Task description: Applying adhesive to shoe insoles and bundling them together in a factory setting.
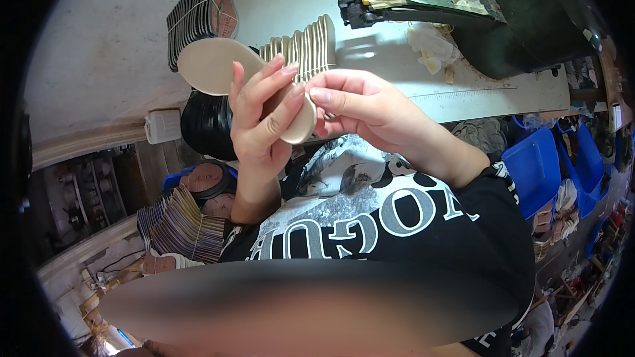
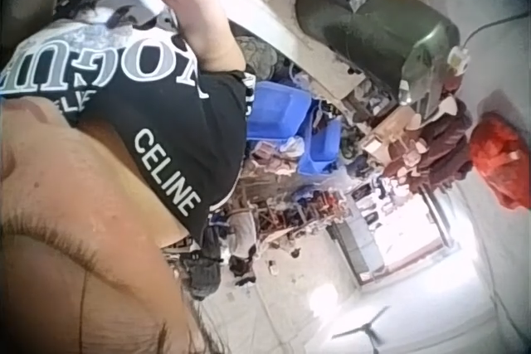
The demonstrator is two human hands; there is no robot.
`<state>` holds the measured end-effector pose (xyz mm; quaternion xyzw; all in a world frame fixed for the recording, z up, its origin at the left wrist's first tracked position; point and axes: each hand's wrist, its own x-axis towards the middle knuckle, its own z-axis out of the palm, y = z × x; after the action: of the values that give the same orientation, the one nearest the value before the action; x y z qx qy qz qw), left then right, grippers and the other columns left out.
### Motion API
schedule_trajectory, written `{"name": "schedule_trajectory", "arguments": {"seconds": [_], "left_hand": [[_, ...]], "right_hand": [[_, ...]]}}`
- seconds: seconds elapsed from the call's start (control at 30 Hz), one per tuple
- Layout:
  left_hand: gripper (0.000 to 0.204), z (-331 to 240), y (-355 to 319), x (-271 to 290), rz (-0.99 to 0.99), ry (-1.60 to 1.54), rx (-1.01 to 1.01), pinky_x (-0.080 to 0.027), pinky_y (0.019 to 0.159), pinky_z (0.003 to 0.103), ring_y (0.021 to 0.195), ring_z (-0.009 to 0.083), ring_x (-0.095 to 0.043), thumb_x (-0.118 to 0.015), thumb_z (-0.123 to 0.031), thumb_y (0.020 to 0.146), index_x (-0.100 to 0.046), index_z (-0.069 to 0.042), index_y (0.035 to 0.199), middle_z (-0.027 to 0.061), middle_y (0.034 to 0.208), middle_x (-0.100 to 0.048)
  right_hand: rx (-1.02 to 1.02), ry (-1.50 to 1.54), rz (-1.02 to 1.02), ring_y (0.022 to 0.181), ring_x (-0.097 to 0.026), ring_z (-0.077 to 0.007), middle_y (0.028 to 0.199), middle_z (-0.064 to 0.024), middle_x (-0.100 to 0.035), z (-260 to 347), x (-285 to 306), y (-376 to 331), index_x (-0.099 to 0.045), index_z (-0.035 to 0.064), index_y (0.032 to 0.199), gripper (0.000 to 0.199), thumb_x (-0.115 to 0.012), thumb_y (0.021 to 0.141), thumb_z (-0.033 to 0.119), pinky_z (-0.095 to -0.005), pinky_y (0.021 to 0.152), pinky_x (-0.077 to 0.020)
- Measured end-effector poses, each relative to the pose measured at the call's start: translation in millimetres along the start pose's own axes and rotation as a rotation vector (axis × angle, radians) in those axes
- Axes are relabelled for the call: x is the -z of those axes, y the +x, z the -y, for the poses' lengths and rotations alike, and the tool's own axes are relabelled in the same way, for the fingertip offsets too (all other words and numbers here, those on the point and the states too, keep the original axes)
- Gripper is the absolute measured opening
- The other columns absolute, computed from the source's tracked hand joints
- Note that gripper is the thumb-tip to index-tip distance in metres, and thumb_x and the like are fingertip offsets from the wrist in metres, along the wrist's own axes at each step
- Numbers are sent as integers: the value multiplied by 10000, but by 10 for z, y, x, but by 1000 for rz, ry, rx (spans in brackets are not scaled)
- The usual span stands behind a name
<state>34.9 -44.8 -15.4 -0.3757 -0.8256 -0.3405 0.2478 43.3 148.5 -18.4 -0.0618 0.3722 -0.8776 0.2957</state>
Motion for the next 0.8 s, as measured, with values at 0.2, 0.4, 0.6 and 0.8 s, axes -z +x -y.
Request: {"name": "schedule_trajectory", "arguments": {"seconds": [0.2,0.4,0.6,0.8], "left_hand": [[400,45,-23,-151,-88,-35,25,-166,1144,463,1169,255,-576,-698,-175,723,-698,-185,1123,72,1173,-651],[334,107,-88,-236,-241,3,-101,-169,1142,465,1177,247,-559,-656,-247,794,-693,-226,1124,65,1149,-666],[295,92,-150,-297,-322,-127,-51,-213,1129,462,1168,261,-558,-622,-255,832,-690,-251,1119,71,1176,-647],[264,109,-172,-320,-322,-66,-107,-262,1117,451,1156,261,-568,-623,-248,845,-682,-247,1102,65,1178,-642]], "right_hand": [[-172,213,160,749,-540,-75,810,4,-577,1,129,28,-604,31,988,232,-614,933,256,-219,694,-456],[-207,300,240,725,-513,-88,777,11,-552,-101,104,67,-599,37,944,213,-637,914,245,-233,704,-433],[-187,301,137,717,-502,-82,778,13,-559,-94,9,44,-618,30,947,206,-629,920,234,-236,701,-427],[-248,319,171,721,-506,-79,803,5,-581,-117,-2,61,-629,24,961,216,-620,926,238,-228,706,-428]]}}
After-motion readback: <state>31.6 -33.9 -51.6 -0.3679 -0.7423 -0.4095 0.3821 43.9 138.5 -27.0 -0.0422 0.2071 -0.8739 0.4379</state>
